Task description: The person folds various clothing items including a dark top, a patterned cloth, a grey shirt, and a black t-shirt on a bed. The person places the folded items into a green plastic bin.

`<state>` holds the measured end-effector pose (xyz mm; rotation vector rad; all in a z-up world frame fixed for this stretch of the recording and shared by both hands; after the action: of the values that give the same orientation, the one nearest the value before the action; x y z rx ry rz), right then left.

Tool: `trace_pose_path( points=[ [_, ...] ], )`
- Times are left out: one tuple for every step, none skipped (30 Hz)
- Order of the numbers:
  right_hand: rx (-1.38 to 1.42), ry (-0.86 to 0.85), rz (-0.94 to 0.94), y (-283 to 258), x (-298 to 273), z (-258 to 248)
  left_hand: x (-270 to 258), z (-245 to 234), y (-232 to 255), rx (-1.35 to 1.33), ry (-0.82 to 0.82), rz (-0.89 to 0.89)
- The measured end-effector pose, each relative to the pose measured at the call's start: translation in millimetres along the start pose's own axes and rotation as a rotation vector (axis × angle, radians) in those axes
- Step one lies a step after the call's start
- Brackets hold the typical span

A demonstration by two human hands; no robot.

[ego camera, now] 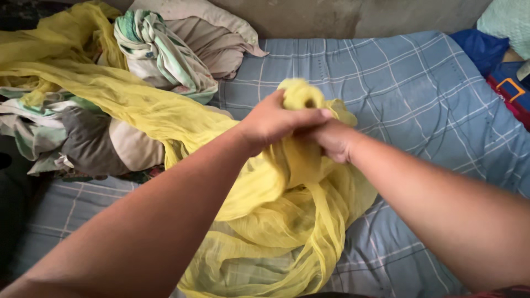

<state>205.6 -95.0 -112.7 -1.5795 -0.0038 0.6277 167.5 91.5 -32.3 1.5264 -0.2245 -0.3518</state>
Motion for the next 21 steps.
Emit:
trace_pose_path(
  points=[
    [0.06, -0.03, -0.032, -8, -1, -2, -7, -3, 14, 0.407, 0.085, 0.044],
    [0.121, -0.061, -0.064, -17, -1, -4, -12, -5, 24, 0.814, 0.171, 0.089],
    [0.162, -0.062, -0.065, -26, -2, -4, -14, -8, 31, 1.22, 0.257, 0.134],
    [0.203, -0.063, -0.066, -36, -3, -4, -14, -14, 32, 1.109, 0.182, 0.117],
    [0.25, -0.058, -0.064, -45, -7, -5, -13, -23, 28, 0.999, 0.099, 0.101],
    [0.248, -0.053, -0.097, -55, -13, -8, -10, -33, 20, 0.887, 0.018, 0.084],
    [0.245, -0.048, -0.13, -66, -20, -12, -8, -41, 8, 0.601, -0.14, 0.058],
    [0.338, -0.081, -0.236, -77, -27, -16, -7, -52, -6, 0.312, -0.29, 0.029],
    [0.428, -0.117, -0.342, -87, -36, -22, -6, -68, -20, 0.446, -0.275, -0.064],
    [0.464, -0.095, -0.422, -96, -45, -31, -7, -86, -34, 0.58, -0.26, -0.157],
    [0.498, -0.072, -0.502, -102, -53, -41, -9, -104, -48, 0.757, -0.213, -0.21],
    [0.564, -0.069, -0.586, -106, -60, -50, -13, -121, -63, 0.933, -0.164, -0.262],
    [0.629, -0.064, -0.669, -107, -67, -63, -16, -134, -79, 1.248, -0.204, -0.322],
    [0.721, -0.074, -0.693, -108, -72, -77, -22, -147, -94, 1.563, -0.239, -0.377],
    [0.812, -0.083, -0.716, -108, -76, -92, -31, -157, -111, 1.688, -0.278, -0.442],
    [0.903, -0.092, -0.74, -103, -79, -105, -33, -159, -127, 1.725, -0.315, -0.474],
    [0.867, 0.077, -0.682, -94, -78, -116, -36, -156, -143, 1.73, -0.351, -0.487],
    [0.828, 0.244, -0.619, -82, -77, -126, -30, -144, -156, 1.68, -0.356, -0.428],
    [0.787, 0.402, -0.553, -70, -74, -133, -20, -128, -165, 1.608, -0.351, -0.356],
    [0.705, 0.402, -0.469, -55, -72, -136, -8, -105, -170, 1.503, -0.344, -0.272],
    [0.623, 0.398, -0.381, -35, -69, -134, 6, -79, -171, 1.339, -0.299, -0.196]
  ],
)
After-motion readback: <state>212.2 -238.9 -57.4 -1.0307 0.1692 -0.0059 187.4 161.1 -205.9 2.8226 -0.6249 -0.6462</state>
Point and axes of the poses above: each hand's wrist, its own x-axis towards the middle knuckle, its own z-axis out of the palm, y = z × x, the point moved 1 cm from there along x, towards the middle knuckle, and after that the axes turned 1 degree about -x, right-handed, at the moved point
